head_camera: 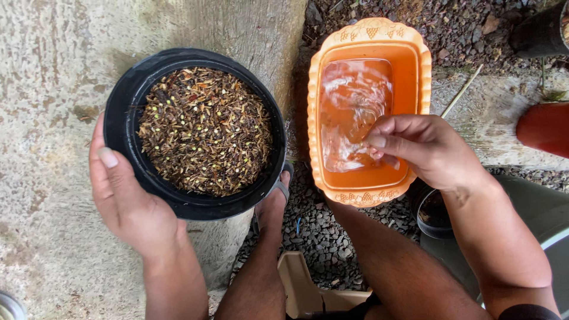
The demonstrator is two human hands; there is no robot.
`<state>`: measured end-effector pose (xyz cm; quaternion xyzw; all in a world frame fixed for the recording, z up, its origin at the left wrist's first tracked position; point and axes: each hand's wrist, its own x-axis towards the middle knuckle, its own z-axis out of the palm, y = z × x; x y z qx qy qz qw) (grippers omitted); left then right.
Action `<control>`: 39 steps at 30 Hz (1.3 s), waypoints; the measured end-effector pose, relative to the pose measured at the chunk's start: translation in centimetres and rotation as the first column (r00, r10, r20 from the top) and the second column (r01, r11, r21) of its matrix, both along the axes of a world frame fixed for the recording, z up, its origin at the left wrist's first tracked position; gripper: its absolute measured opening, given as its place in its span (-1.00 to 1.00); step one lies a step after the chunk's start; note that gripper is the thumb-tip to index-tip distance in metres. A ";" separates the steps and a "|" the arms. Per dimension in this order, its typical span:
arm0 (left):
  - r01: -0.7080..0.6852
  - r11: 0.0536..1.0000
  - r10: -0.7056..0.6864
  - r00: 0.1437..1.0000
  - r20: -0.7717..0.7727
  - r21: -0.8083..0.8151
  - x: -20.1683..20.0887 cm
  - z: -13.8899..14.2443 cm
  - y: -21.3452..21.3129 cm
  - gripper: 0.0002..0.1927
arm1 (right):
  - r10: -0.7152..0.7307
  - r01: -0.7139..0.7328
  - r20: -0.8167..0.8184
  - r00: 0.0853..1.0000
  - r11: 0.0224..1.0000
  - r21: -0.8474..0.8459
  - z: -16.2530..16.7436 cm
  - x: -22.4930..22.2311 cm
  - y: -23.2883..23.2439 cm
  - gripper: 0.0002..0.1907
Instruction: The person is sorting through a mixture of seeds and debris in a black bowl. They pick up small items, dip them into an orange container of water, and then place them back into the bowl.
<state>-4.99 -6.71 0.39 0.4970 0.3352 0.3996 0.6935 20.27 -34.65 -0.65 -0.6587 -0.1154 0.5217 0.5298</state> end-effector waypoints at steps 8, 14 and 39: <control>-0.044 0.998 0.047 0.995 -0.085 0.040 0.2 0.5 -0.1 -0.53 | 0.004 -0.009 0.124 0.992 0.999 0.039 0.8 -1.0 -0.3 -0.87; -0.032 0.999 0.035 0.996 -0.079 0.038 0.2 0.5 -0.2 -0.53 | 0.006 -0.014 0.082 0.997 0.995 0.100 0.6 -1.1 -0.6 -0.87; -0.032 0.999 0.033 0.996 -0.081 0.018 -0.2 0.2 -0.2 -0.56 | -0.003 0.091 -0.241 0.971 0.931 0.355 -0.8 -1.9 -0.9 -0.88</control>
